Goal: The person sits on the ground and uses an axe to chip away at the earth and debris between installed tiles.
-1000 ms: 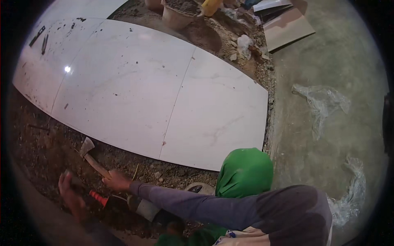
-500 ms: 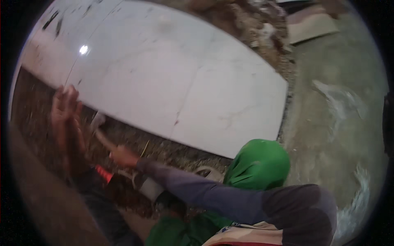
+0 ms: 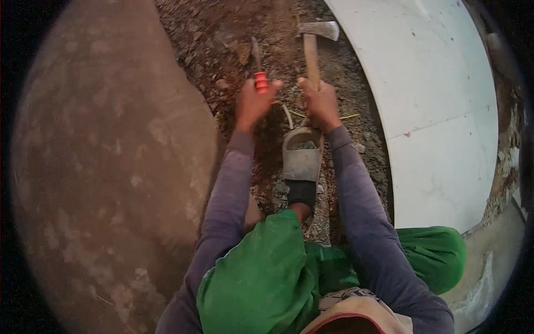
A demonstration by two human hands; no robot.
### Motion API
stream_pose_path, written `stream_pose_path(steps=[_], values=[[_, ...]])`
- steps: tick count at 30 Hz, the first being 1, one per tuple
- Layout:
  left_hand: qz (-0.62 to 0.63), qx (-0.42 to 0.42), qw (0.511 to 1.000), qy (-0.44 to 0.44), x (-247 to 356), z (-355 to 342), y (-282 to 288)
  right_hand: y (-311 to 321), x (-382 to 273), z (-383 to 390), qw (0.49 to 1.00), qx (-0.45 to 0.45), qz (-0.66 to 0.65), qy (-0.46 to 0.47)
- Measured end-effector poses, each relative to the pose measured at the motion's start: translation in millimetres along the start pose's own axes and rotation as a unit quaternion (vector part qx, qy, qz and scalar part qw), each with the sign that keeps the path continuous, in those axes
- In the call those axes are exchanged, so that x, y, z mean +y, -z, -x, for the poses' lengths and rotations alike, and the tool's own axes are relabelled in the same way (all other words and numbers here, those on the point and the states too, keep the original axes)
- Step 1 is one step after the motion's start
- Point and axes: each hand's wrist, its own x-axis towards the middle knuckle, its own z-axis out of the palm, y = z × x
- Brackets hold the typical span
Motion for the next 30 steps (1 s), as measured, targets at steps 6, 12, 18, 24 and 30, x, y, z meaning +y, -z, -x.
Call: stream_pose_path(steps=[6,12,18,24,30], values=[[0.221,0.026,0.975,0.023,-10,-4,-10,-4,-25,23,0.996,0.026,0.081,0.039],[0.553,0.059,0.828,0.074,-58,9,27,-29,-22,30,0.969,0.020,0.153,0.195],[0.654,0.053,0.743,0.133,-60,9,24,-66,-33,60,0.993,-0.053,-0.023,0.102],[0.772,0.065,0.619,0.128,-44,-10,13,-67,-30,81,0.984,-0.112,-0.134,-0.026],[0.812,0.057,0.574,0.090,-25,-29,10,-34,-48,63,0.990,-0.103,-0.083,-0.050]])
